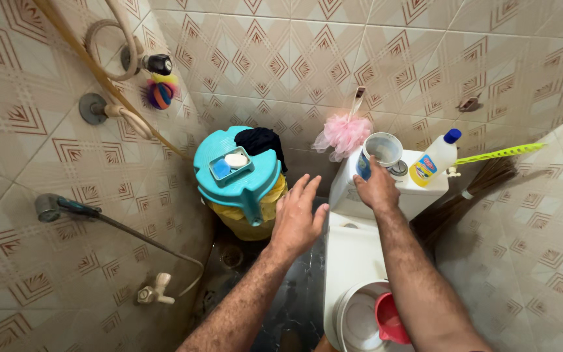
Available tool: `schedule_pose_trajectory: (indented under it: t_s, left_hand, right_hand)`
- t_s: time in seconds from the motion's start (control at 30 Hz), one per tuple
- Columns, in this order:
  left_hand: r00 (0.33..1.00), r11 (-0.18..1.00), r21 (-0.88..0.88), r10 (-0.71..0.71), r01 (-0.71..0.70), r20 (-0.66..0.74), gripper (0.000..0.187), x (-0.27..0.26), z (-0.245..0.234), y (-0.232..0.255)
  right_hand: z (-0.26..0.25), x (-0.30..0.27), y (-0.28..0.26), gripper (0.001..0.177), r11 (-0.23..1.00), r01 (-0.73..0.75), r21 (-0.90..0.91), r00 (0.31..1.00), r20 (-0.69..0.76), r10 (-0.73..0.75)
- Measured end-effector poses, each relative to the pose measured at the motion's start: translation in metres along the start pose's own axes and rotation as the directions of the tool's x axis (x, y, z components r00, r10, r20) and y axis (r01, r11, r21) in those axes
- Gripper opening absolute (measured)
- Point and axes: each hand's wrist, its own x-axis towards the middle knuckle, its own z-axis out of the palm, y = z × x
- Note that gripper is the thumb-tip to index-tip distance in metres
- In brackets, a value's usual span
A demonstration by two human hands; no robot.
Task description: The person mixes water and cleaning liquid into a bucket and then pours the mixture into a smaller container.
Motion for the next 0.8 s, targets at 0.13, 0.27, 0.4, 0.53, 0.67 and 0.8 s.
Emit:
schedule_pose_trajectory:
  t_s: [0.13, 0.27, 0.4, 0.53, 0.67, 0.8]
  left_hand:
    - [1.0, 1.0, 0.024, 0.001, -0.001, 0.019, 0.062, 0.004, 0.006, -0.001]
    - [0.999, 0.999, 0.033, 0.015, -0.016, 0.036, 0.062, 0.007, 0.009, 0.0]
    - [0.997, 0.997, 0.068, 0.026, -0.031, 0.067, 0.063, 0.007, 0.01, 0.003]
    - [0.994, 0.994, 0.098, 0.037, -0.046, 0.098, 0.064, 0.007, 0.01, 0.007]
    - [0.992, 0.994, 0.108, 0.017, -0.031, 0.129, 0.063, 0.003, 0.011, 0.009]
    - [0.989, 0.995, 0.101, 0.013, -0.028, 0.15, 0.064, -0.004, 0.009, 0.01]
  right_hand:
    - [0.001, 0.016, 0.002, 0.085, 0.995, -0.092, -0.033, 0.994, 0.051, 0.093]
    - [0.005, 0.03, 0.006, 0.081, 0.988, -0.144, -0.047, 0.988, 0.053, 0.147]
    - [0.011, 0.039, 0.016, 0.075, 0.985, -0.169, -0.028, 0.984, 0.052, 0.17]
    - [0.02, 0.046, 0.028, 0.064, 0.985, -0.173, 0.006, 0.985, 0.023, 0.173]
    - [0.032, 0.053, 0.042, 0.051, 0.978, -0.208, 0.025, 0.978, -0.013, 0.208]
    - [0.043, 0.05, 0.057, 0.034, 0.985, -0.172, 0.012, 0.983, -0.063, 0.173]
